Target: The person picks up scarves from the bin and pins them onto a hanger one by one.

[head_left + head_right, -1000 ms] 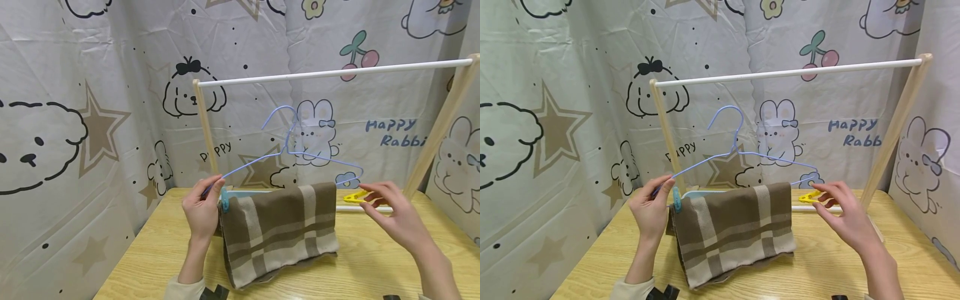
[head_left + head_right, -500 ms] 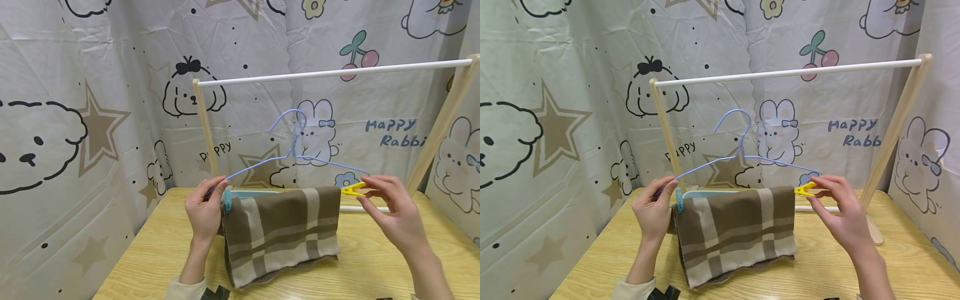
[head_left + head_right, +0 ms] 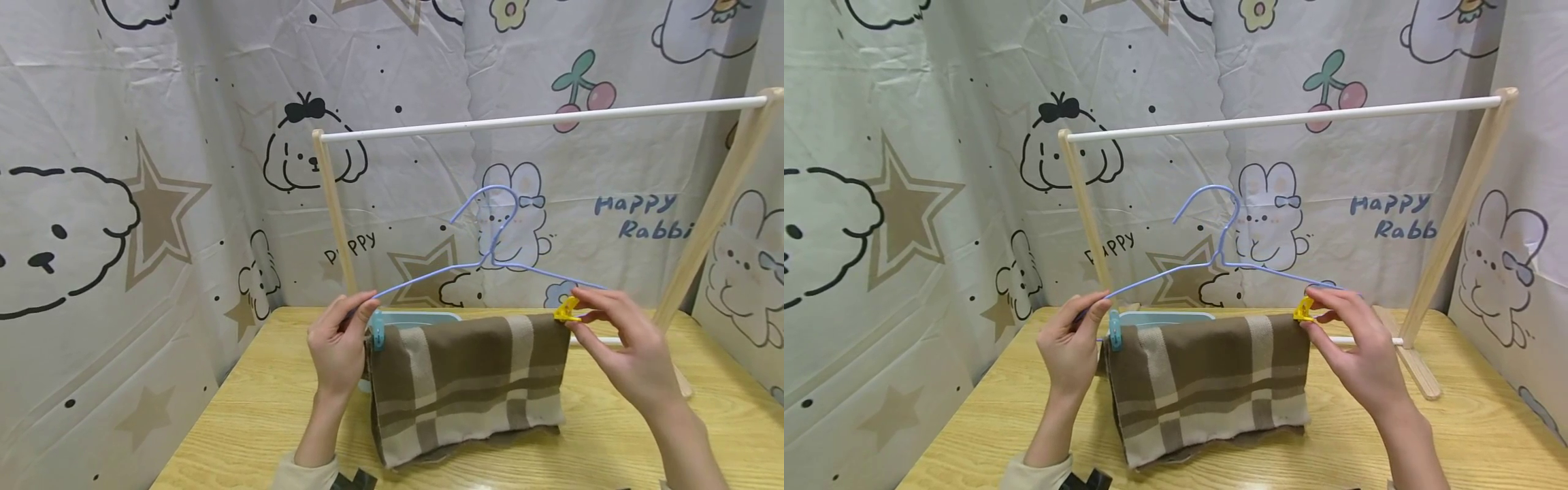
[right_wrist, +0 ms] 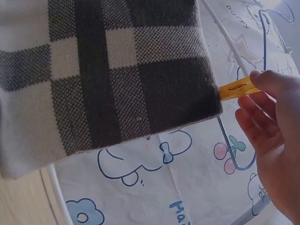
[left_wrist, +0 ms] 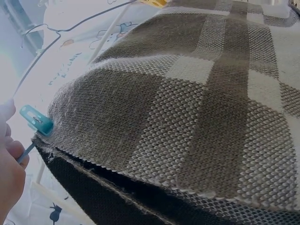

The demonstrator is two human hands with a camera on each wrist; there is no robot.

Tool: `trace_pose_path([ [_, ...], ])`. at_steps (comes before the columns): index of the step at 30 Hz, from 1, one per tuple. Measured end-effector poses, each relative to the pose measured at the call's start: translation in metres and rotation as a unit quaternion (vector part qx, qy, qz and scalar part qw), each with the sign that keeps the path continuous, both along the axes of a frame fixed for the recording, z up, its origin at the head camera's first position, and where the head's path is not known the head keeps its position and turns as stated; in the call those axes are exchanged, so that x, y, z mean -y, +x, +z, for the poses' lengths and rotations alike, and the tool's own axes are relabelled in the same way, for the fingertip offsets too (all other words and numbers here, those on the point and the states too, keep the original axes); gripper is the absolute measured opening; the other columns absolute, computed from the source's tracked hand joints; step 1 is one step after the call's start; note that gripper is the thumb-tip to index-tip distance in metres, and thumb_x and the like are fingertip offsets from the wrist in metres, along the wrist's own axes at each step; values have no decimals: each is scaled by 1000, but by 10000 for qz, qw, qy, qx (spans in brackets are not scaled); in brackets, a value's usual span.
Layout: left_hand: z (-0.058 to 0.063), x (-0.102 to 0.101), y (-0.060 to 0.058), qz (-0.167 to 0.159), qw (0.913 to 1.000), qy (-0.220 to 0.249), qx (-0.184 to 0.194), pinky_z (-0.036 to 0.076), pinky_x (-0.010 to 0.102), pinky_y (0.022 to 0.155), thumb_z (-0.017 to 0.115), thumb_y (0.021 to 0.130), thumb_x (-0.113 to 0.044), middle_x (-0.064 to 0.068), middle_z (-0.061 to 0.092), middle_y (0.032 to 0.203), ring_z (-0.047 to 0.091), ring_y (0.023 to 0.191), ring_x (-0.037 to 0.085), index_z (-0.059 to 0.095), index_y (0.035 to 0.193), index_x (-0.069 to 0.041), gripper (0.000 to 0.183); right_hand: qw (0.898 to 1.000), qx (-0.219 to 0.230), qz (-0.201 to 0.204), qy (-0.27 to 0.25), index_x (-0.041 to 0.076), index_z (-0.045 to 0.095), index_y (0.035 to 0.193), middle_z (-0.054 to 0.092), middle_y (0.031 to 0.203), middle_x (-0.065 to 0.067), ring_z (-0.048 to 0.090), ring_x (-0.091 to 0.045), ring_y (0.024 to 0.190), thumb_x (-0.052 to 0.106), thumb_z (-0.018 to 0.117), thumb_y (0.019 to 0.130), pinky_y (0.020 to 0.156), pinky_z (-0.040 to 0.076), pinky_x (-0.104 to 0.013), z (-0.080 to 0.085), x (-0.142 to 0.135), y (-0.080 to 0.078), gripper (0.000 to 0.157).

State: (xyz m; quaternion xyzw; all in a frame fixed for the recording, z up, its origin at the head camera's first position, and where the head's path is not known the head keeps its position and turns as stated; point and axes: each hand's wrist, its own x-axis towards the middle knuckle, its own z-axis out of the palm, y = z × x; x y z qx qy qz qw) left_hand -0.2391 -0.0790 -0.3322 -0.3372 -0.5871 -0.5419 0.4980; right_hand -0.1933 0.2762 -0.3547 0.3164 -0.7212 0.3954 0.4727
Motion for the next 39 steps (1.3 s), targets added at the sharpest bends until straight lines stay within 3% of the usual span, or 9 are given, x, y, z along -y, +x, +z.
trace_pose_path([
  [4, 1, 0, 1, -53, 10000, 54, 37, 24, 18, 43, 75, 82, 4, 3, 44, 57, 29, 49, 6, 75, 91, 3, 9, 9994, 226, -238, 88, -10, 66, 118, 67, 114, -10, 62, -3, 98, -5, 77, 81, 88, 48, -10, 3, 1, 4, 39],
  [10, 1, 0, 2, -131, 9998, 80, 94, 23, 19, 43, 76, 82, 1, 4, 44, 57, 27, 50, 8, 75, 90, 4, 8, 9957, 821, -435, -39, -7, 67, 118, 69, 115, 3, 63, -1, 100, -30, 72, 65, 92, 48, -10, 7, 2, 12, 58],
  [15, 1, -1, 2, -265, 9995, 126, 118, 22, 20, 44, 76, 81, 4, 5, 48, 57, 28, 51, 6, 75, 88, 4, 7, 9950, 719, -656, -212, -3, 72, 108, 72, 108, 1, 60, -1, 113, -26, 76, 63, 100, 42, -11, 7, 0, 12, 52],
  [19, 1, -5, 4, -485, 9986, 189, -2, 25, 19, 44, 75, 82, 4, 5, 49, 57, 31, 51, 6, 74, 86, 6, 5, 9939, 671, -804, -333, 2, 75, 102, 73, 100, -3, 57, -2, 110, -24, 78, 62, 99, 41, -12, 8, 1, 12, 48],
  [22, 1, -8, 6, -626, 9978, 178, -159, 26, 19, 44, 76, 83, 0, 6, 50, 58, 33, 52, 6, 73, 85, 7, 7, 9919, 846, -890, -310, 3, 76, 102, 75, 103, 3, 58, 1, 110, -22, 79, 65, 96, 42, -9, 9, 2, 14, 45],
  [27, 4, -12, 15, -535, 9978, 314, -217, 25, 19, 45, 76, 84, -3, 6, 49, 57, 32, 52, 6, 73, 84, 6, 9, 9894, 1143, -898, -71, 4, 75, 102, 74, 103, 6, 61, 7, 108, -21, 77, 69, 89, 45, -5, 8, 1, 14, 41],
  [34, 7, -14, 23, -907, 9924, 826, -16, 23, 20, 41, 73, 86, 0, 9, 47, 59, 30, 49, 8, 70, 85, 12, 13, 9939, 621, -889, 212, 5, 76, 98, 74, 94, -2, 63, 7, 95, -23, 76, 66, 79, 43, -7, 10, -2, 15, 42],
  [36, 8, -14, 23, -1019, 9904, 938, 11, 23, 20, 40, 73, 86, 0, 6, 47, 59, 30, 48, 8, 70, 85, 13, 14, 9926, 744, -946, 135, 5, 76, 98, 74, 94, 4, 62, 8, 90, -22, 76, 68, 76, 43, -7, 10, -2, 16, 41],
  [39, 8, -16, 23, -1085, 9883, 1070, 85, 23, 21, 39, 73, 86, 0, 1, 53, 62, 31, 47, 8, 69, 85, 15, 16, 9864, 1068, -1248, 43, 8, 75, 100, 71, 96, 24, 60, 13, 82, -18, 76, 72, 68, 41, -7, 11, -2, 19, 38],
])
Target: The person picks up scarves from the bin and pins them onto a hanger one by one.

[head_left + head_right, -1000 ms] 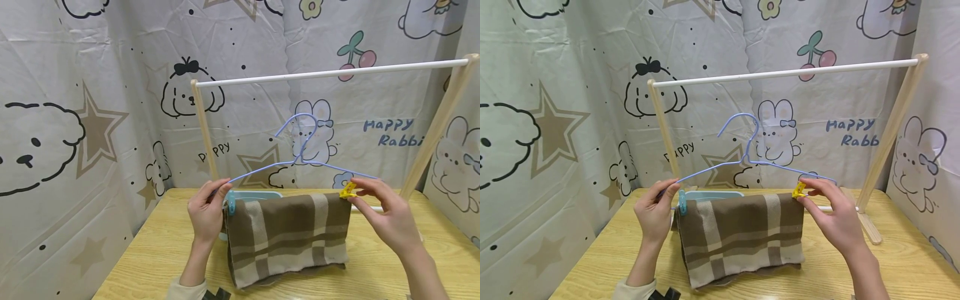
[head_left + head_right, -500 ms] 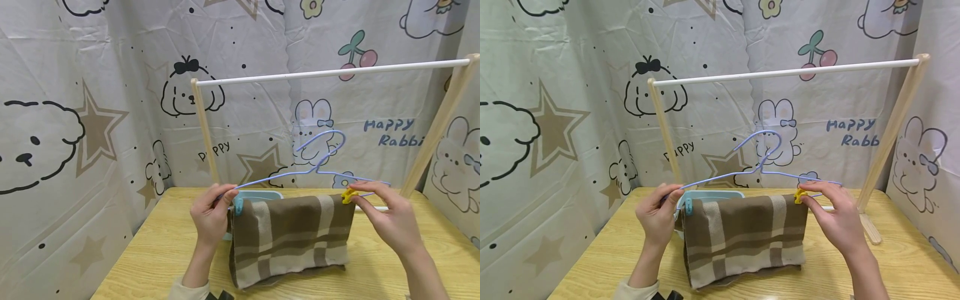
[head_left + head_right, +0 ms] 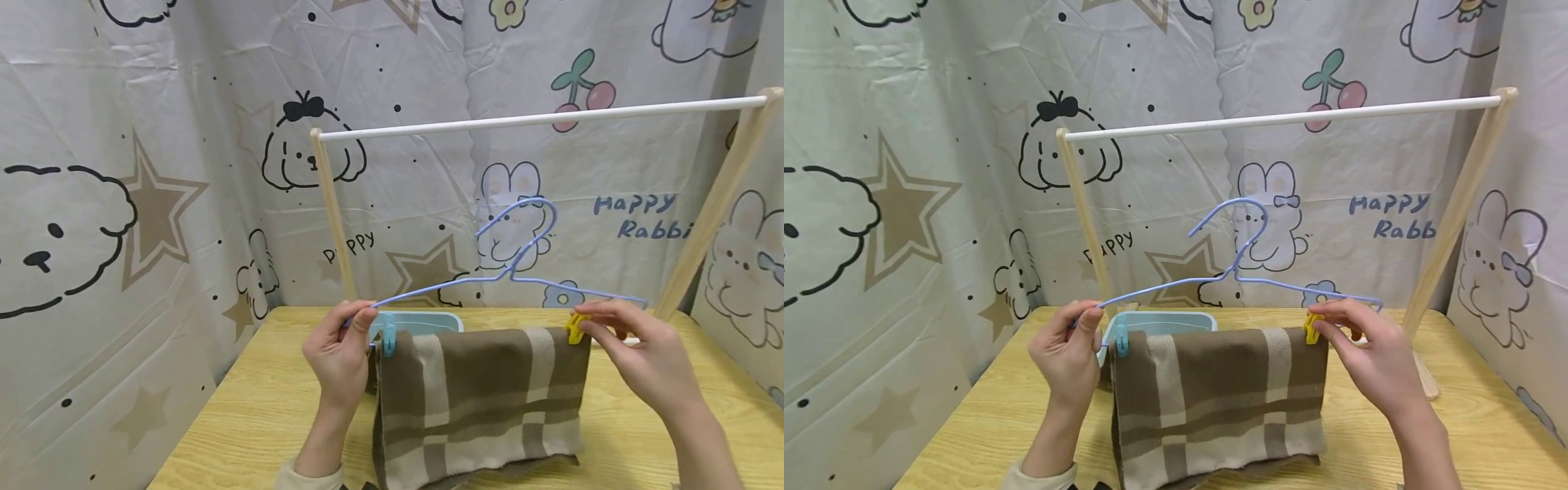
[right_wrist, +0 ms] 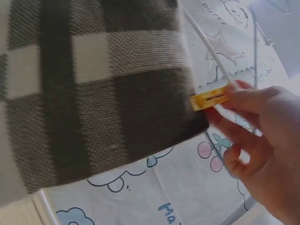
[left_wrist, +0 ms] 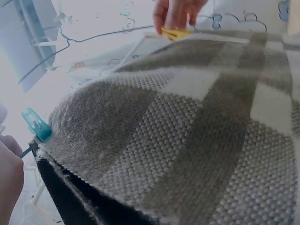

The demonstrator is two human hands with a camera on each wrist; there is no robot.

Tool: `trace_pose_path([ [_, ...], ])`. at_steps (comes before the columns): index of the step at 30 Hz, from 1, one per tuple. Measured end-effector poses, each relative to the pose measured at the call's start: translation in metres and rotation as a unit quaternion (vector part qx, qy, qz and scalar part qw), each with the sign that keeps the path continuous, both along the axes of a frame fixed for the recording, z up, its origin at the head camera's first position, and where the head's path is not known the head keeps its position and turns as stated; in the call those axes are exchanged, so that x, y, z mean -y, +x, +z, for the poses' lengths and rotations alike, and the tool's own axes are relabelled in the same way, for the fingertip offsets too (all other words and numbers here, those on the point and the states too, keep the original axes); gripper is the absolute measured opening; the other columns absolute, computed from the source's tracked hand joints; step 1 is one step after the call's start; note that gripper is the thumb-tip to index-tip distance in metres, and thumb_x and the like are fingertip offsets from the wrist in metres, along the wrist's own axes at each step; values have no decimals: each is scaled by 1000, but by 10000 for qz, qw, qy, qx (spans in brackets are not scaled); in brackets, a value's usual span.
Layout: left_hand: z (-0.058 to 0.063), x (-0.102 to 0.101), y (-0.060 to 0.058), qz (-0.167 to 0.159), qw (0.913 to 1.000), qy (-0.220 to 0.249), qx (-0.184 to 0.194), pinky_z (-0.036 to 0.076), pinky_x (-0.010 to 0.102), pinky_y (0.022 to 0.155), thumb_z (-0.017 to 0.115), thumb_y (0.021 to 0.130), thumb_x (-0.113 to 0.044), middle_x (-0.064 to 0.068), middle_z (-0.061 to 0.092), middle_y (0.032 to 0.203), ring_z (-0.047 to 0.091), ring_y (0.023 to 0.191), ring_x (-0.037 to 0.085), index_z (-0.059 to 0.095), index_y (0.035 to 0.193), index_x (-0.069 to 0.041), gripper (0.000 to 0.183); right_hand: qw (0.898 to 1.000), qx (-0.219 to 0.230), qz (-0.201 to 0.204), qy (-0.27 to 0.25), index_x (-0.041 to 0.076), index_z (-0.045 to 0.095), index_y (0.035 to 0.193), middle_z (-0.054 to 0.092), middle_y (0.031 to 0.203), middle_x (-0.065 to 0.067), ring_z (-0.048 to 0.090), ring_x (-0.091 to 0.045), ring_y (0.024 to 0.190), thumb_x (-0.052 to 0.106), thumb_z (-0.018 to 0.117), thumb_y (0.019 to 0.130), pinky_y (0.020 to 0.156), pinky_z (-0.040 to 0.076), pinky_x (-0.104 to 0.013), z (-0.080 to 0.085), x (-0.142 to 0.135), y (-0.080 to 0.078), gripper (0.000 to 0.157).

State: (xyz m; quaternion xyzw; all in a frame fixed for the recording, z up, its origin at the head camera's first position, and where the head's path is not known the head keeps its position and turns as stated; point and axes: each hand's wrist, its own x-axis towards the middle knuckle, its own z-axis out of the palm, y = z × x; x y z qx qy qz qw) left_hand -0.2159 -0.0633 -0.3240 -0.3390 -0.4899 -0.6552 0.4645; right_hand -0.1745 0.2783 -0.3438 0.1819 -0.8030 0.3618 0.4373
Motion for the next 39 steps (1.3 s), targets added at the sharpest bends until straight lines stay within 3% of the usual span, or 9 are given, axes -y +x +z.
trace_pose_path([
  [3, -1, -2, 0, 29, 9998, 86, 158, 23, 22, 38, 73, 87, 0, -4, 57, 65, 32, 46, 7, 67, 84, 16, 17, 9993, 253, -288, 30, 12, 75, 103, 66, 96, 34, 58, 17, 79, -11, 77, 78, 65, 41, -5, 1, 1, 1, 34],
  [11, 1, -3, 4, 87, 9993, 231, 295, 20, 22, 37, 71, 88, 0, 1, 49, 58, 29, 44, 8, 67, 84, 15, 16, 9985, 244, -377, 299, 15, 77, 99, 68, 87, 27, 54, 13, 74, -9, 79, 76, 64, 40, -5, 2, 1, 0, 33],
  [17, 1, -3, 2, 407, 9983, -182, 378, 23, 22, 43, 74, 87, -2, -4, 60, 68, 30, 51, 6, 70, 84, 10, 13, 9965, 361, -452, 611, 18, 76, 111, 66, 93, 32, 51, 16, 73, -2, 79, 80, 55, 37, -11, 1, 1, 0, 37],
  [19, -2, -3, -2, 487, 9965, -390, 563, 23, 23, 43, 74, 86, -2, 0, 58, 66, 30, 52, 5, 71, 86, 9, 11, 9970, 179, -416, 623, 15, 74, 118, 70, 101, 24, 51, 18, 80, -3, 79, 79, 62, 40, -8, 3, -1, -1, 42],
  [23, -10, -1, -10, 550, 9912, -597, 1044, 20, 24, 43, 73, 87, -2, 6, 51, 61, 27, 52, 3, 71, 89, 7, 9, 9967, -735, -268, 192, 2, 73, 116, 70, 116, 12, 55, 16, 100, 0, 75, 84, 87, 42, -4, 7, -3, -2, 32],
  [26, -11, 0, -12, 571, 9898, -596, 1164, 20, 24, 42, 72, 87, -3, 7, 51, 62, 27, 52, 3, 71, 89, 6, 9, 9884, -1478, -315, -177, -7, 74, 101, 73, 105, 4, 56, 11, 103, 11, 71, 91, 88, 41, -5, 11, 0, -1, 21],
  [30, -10, 1, -13, 639, 9883, -567, 1263, 21, 24, 43, 73, 88, -6, -4, 55, 65, 28, 52, 3, 71, 89, 5, 11, 9713, -2170, -787, -576, -12, 72, 88, 64, 85, -8, 48, 10, 101, 27, 67, 94, 95, 31, -13, 18, 5, 2, 39],
  [35, -10, 4, -14, 486, 9879, -412, 1415, 23, 22, 41, 73, 88, -8, -16, 55, 67, 31, 49, 1, 70, 88, 8, 16, 9636, -2292, -1086, -845, -11, 70, 103, 57, 109, 19, 44, 7, 110, 44, 70, 91, 102, 25, -23, 20, -1, 4, 56],
  [39, -10, 6, -15, 93, 9893, -188, 1446, 23, 21, 39, 71, 90, -10, -15, 50, 61, 33, 44, 0, 67, 89, 13, 23, 9734, -2002, -937, -604, -9, 67, 116, 52, 117, 26, 48, 11, 110, 41, 68, 94, 93, 35, -8, 18, -6, 4, 55],
])
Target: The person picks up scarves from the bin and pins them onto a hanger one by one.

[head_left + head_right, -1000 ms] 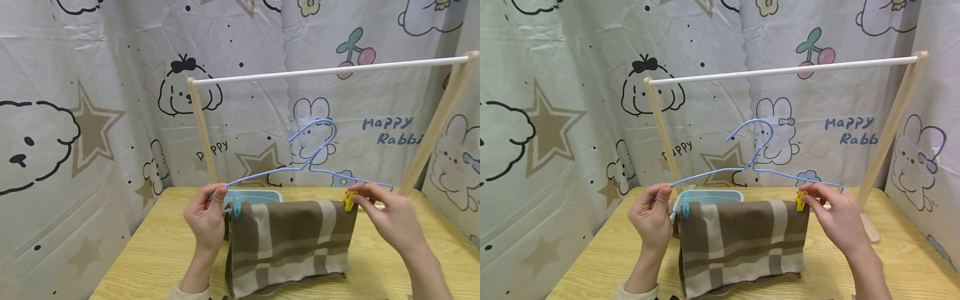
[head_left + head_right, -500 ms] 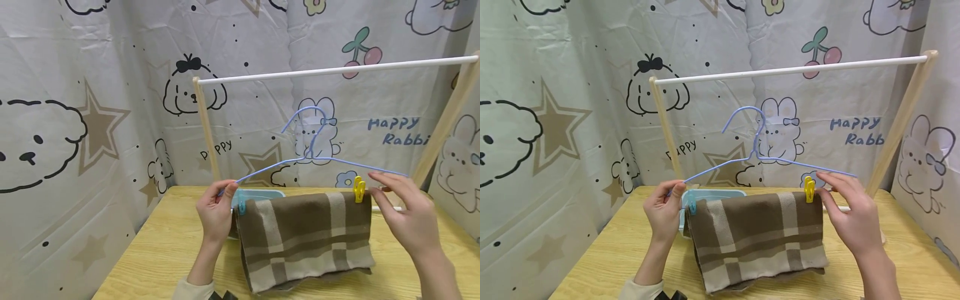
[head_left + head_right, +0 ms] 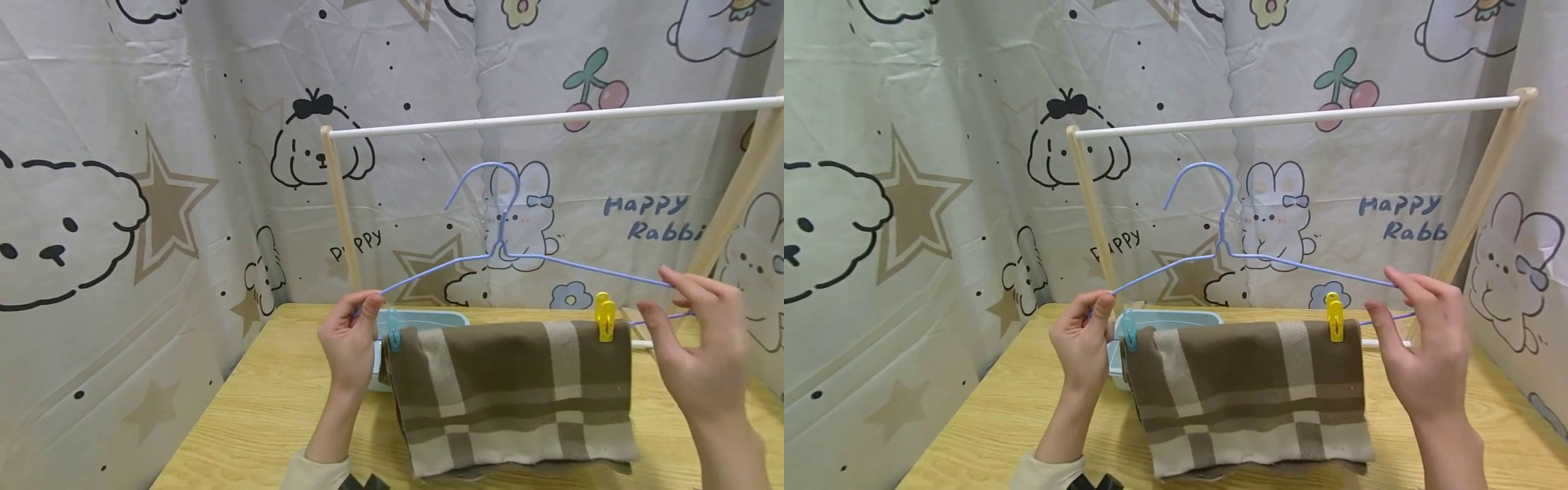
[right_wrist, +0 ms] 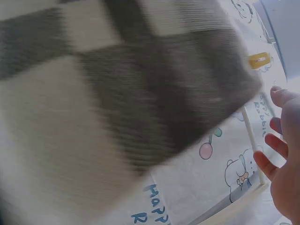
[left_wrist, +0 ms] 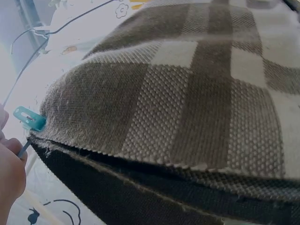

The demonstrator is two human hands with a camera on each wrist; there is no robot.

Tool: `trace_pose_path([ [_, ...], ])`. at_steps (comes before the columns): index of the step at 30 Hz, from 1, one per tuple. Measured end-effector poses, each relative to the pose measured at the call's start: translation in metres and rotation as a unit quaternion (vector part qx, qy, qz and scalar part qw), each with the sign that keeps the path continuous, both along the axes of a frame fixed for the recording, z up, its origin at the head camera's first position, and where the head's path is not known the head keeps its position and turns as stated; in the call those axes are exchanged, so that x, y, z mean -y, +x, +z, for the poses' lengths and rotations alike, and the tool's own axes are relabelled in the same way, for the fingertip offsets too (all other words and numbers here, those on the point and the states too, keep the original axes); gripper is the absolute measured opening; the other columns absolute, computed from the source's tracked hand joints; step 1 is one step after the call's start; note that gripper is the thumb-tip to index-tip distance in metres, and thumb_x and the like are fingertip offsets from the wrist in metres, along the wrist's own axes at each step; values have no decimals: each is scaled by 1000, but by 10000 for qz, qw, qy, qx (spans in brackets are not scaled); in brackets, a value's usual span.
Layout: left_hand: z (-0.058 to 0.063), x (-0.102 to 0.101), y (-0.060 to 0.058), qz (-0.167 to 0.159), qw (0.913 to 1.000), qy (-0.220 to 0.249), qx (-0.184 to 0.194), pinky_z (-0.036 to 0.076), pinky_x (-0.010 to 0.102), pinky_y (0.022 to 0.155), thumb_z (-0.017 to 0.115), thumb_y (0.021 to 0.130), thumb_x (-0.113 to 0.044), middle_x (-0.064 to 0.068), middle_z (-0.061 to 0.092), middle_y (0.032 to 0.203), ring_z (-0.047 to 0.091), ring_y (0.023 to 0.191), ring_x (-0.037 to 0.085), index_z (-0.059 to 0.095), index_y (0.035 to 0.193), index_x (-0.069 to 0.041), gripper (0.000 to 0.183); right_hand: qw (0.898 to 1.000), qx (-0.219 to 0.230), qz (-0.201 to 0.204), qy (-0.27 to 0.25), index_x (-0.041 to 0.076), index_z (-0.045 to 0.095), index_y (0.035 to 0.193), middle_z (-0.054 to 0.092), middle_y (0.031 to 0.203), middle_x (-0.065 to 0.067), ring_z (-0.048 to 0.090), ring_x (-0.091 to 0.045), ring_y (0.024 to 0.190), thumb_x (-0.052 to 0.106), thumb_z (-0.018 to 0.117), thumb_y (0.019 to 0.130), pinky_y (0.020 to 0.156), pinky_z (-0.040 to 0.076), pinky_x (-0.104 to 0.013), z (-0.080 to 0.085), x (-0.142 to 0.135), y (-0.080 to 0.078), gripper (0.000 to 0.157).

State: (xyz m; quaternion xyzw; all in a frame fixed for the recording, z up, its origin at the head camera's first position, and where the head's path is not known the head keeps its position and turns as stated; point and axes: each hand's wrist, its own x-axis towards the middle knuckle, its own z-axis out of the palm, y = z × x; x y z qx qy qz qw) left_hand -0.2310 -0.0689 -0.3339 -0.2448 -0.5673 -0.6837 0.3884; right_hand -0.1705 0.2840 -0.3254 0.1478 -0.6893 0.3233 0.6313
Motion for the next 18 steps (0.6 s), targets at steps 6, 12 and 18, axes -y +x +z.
trace_pose_path([
  [6, -1, 0, -3, -163, 9998, 50, 67, 26, 20, 38, 72, 89, -9, -11, 49, 58, 34, 42, 1, 67, 88, 14, 23, 9997, -208, 126, -13, -12, 71, 100, 56, 83, 17, 49, 15, 84, 11, 65, 96, 77, 39, -3, -1, 1, 2, 24],
  [12, -2, 0, -5, -457, 9967, -137, 653, 33, 16, 43, 71, 91, -5, -11, 52, 61, 38, 46, 1, 68, 91, 11, 16, 9992, -374, 34, -149, -17, 68, 91, 40, 63, -2, 31, 8, 67, 10, 65, 97, 61, 23, -4, 1, 1, 3, 28],
  [18, -1, 6, -6, -630, 9918, -770, 806, 54, 21, 60, 68, 94, -7, -8, 62, 78, 59, 62, 5, 69, 110, 4, 20, 9953, -587, 410, -652, -21, 65, 90, 40, 64, 7, 32, 8, 62, 5, 67, 94, 57, 22, -2, 1, 1, 5, 26],
])
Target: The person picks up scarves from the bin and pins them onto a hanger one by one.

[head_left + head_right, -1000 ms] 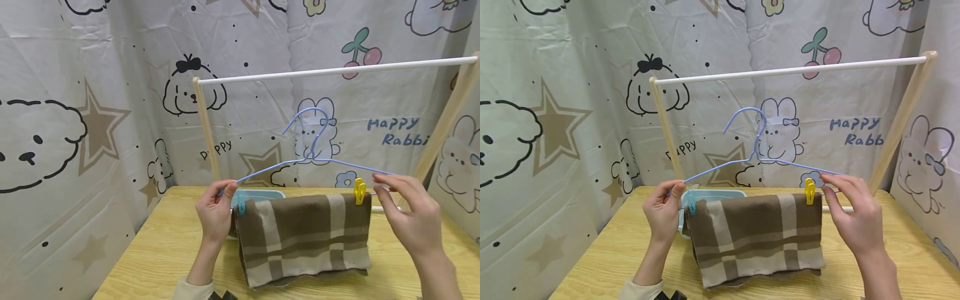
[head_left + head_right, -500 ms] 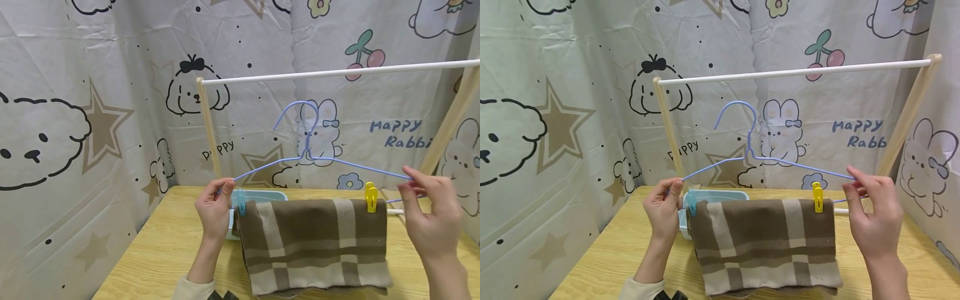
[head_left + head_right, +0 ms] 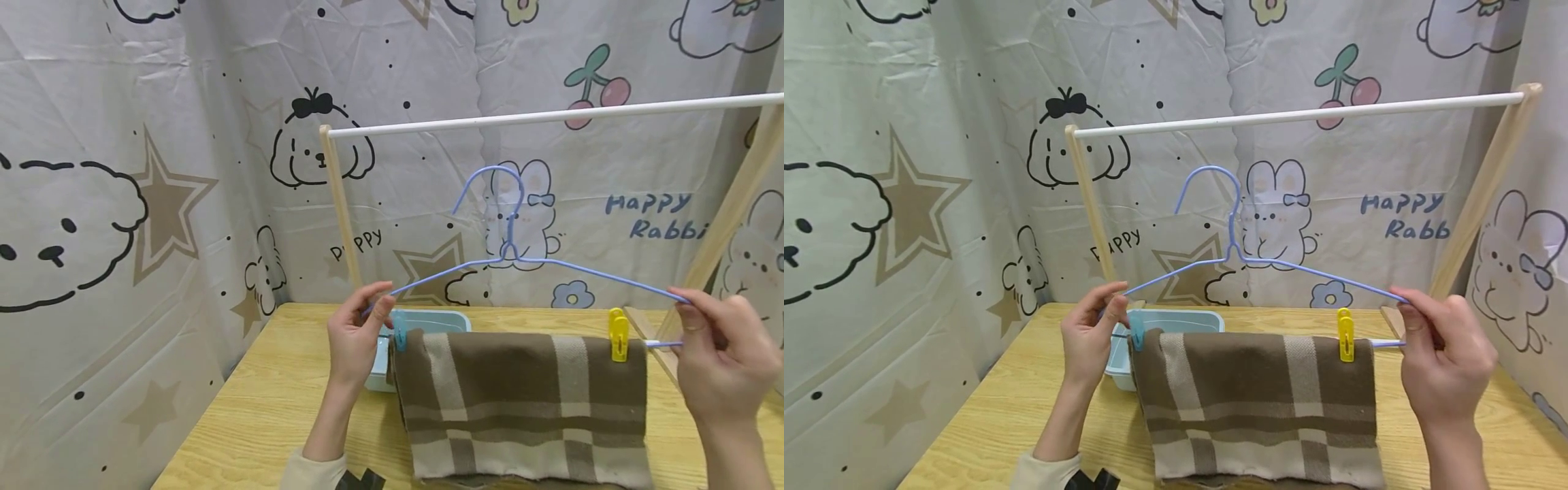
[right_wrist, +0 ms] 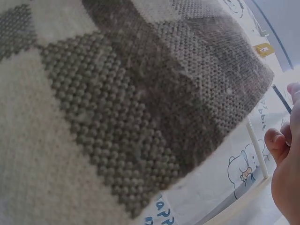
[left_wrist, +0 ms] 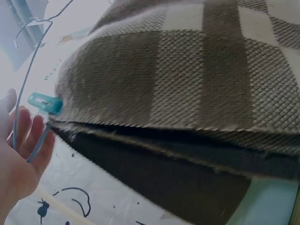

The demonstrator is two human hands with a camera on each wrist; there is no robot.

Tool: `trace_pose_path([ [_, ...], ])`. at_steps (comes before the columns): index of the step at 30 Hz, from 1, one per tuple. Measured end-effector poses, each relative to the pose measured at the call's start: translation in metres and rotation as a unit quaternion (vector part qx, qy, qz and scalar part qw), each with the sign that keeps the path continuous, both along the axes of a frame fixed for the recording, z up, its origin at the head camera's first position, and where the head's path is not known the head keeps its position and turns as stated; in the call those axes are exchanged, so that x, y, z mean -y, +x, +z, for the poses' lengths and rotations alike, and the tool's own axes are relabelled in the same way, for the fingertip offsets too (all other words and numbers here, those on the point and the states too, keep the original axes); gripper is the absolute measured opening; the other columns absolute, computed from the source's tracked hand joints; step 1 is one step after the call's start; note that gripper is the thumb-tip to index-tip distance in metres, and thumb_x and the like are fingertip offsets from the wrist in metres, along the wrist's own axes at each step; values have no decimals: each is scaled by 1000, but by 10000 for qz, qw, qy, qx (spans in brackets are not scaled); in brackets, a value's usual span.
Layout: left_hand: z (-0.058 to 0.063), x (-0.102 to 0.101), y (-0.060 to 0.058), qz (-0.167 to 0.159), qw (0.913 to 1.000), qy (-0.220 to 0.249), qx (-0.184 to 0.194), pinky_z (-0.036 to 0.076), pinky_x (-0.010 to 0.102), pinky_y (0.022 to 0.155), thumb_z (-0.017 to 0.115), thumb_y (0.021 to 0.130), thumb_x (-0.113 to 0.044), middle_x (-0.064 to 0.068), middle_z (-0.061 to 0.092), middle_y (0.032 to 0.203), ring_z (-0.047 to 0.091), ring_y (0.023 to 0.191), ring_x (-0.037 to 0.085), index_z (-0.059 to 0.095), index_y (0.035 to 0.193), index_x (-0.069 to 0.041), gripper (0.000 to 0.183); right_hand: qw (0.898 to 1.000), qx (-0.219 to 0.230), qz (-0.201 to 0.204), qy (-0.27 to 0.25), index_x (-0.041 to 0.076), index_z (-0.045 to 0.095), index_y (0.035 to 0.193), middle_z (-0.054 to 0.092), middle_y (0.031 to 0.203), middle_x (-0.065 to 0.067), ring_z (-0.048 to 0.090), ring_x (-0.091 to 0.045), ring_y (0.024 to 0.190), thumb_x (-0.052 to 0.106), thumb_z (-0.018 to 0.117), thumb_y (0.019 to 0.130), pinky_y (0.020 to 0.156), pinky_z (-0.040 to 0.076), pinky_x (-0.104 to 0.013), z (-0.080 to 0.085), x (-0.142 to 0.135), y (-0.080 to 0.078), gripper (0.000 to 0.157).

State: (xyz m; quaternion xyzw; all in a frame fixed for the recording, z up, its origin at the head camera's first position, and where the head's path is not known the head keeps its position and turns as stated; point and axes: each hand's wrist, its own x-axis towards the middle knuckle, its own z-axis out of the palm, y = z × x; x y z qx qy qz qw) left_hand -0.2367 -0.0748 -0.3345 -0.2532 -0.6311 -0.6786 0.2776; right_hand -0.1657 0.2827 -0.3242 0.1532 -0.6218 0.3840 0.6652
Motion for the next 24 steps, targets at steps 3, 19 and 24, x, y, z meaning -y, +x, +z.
trace_pose_path([
  [3, 0, 7, -4, -118, 9998, -118, 68, 57, 25, 76, 63, 98, -13, -2, 63, 89, 66, 79, 7, 65, 121, 3, 28, 9992, -68, 341, -220, -21, 67, 89, 44, 65, 9, 38, 9, 60, 0, 67, 92, 55, 26, -1, 1, 1, 1, 21],
  [19, -28, 61, -70, 1106, 9833, -538, 1338, 50, 31, 91, 65, 98, -32, 8, 58, 118, 60, 104, 20, 59, 130, -10, 40, 9850, 115, 1504, -840, -20, 66, 102, 50, 76, 5, 52, 6, 52, -9, 59, 94, 42, 29, -7, -9, -15, 0, 16],
  [24, -46, 70, -101, 1130, 9705, -1123, 1810, 43, 43, 108, 67, 96, -29, 15, 47, 136, 51, 125, 30, 44, 145, -12, 56, 9843, 169, 1508, -905, -19, 65, 105, 49, 78, 5, 54, 6, 53, -7, 58, 95, 41, 30, -7, -12, -20, -1, 17],
])
